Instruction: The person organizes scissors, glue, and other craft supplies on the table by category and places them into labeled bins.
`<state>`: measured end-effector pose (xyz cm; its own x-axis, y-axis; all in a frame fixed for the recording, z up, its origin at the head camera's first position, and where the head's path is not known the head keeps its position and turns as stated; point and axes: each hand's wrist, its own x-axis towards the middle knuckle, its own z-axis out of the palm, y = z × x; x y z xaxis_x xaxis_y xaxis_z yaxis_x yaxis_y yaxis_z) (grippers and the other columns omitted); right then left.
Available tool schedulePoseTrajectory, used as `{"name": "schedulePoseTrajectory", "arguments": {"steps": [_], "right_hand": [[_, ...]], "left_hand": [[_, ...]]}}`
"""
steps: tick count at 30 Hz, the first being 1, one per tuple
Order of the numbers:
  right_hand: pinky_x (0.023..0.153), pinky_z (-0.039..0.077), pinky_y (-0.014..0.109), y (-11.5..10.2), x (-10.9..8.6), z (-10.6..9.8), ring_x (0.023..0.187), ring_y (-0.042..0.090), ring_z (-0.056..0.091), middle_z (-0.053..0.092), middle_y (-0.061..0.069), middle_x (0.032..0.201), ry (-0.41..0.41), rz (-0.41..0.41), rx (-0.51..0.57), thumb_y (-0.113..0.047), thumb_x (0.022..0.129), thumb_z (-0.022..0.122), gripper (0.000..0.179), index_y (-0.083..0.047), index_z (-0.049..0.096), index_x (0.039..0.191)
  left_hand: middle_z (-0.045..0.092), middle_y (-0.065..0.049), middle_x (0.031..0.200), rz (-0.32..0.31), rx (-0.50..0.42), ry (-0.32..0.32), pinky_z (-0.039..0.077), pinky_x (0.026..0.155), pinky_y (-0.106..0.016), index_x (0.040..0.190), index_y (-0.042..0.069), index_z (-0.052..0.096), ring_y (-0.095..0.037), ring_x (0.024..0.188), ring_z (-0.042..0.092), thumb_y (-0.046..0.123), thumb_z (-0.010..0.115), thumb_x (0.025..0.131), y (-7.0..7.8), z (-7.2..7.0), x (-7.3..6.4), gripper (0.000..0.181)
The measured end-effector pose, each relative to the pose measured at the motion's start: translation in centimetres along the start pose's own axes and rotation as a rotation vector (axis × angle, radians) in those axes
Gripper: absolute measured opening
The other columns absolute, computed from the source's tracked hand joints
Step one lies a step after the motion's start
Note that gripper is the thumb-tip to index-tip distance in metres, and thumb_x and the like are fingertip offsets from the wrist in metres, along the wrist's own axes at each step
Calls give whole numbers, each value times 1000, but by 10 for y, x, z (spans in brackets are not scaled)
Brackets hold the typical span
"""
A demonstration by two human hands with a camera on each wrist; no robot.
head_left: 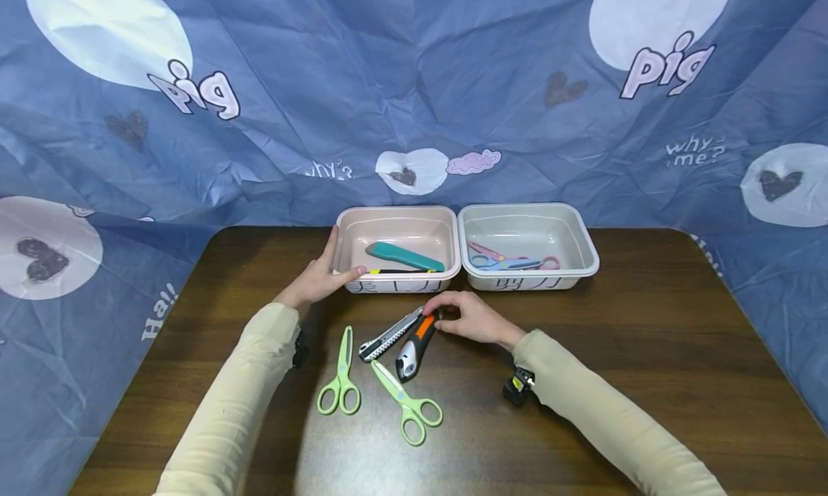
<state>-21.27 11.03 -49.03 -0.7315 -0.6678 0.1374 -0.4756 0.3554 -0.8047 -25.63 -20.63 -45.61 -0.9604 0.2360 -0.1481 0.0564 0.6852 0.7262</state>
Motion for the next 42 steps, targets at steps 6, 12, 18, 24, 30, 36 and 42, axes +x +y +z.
{"name": "schedulePoseTrajectory", "arguments": {"steps": [6, 12, 18, 24, 30, 36, 42], "right_hand": [[90, 41, 38, 1, -4, -2, 103, 23, 55, 67, 2, 112, -14, 1, -109, -2, 82, 73, 29, -11, 71, 109], [85, 40, 34, 1, -8, -4, 98, 20, 53, 68, 1, 111, -36, 8, -176, -4, 81, 74, 29, -11, 71, 109], [82, 40, 34, 2, -12, -5, 95, 20, 52, 68, 0, 106, -26, -1, -208, -6, 80, 75, 28, -11, 71, 107], [86, 38, 35, 3, -16, -4, 99, 20, 49, 68, -3, 103, -20, 19, -193, -8, 77, 78, 29, -13, 72, 106], [90, 38, 37, 4, -18, -3, 103, 21, 48, 66, -4, 105, -26, 16, -179, -9, 75, 79, 34, -14, 71, 108], [91, 38, 38, 4, -20, -2, 105, 21, 48, 65, -2, 109, -52, 17, -185, -9, 75, 80, 37, -14, 70, 110], [90, 39, 37, 6, -21, -2, 102, 19, 49, 64, -1, 110, -79, 15, -212, -9, 76, 80, 36, -13, 70, 110]], "left_hand": [[17, -37, 149, 19, 17, 3, 24, 107, -56, 154, 12, -13, -50, 131, 31, 42, 63, 91, 2, -1, 0, 103], [16, -35, 150, 13, 25, -8, 26, 107, -56, 153, 14, -15, -50, 131, 32, 44, 63, 90, 2, -2, 0, 105], [15, -35, 150, 13, 24, -10, 26, 107, -56, 153, 14, -16, -50, 131, 32, 44, 63, 91, 1, -1, 1, 105], [16, -34, 151, 12, 23, -12, 26, 107, -56, 153, 14, -16, -50, 131, 32, 43, 63, 91, 1, -1, 0, 104], [17, -35, 151, 14, 41, -2, 26, 106, -57, 153, 11, -14, -50, 131, 32, 43, 62, 91, 1, -2, 0, 104], [15, -34, 152, 14, 28, -5, 25, 107, -57, 153, 11, -14, -50, 133, 30, 43, 62, 91, 2, -1, -1, 104], [14, -35, 151, 27, 25, -6, 24, 107, -57, 153, 9, -15, -50, 133, 29, 43, 62, 91, 3, -2, -2, 104]]}}
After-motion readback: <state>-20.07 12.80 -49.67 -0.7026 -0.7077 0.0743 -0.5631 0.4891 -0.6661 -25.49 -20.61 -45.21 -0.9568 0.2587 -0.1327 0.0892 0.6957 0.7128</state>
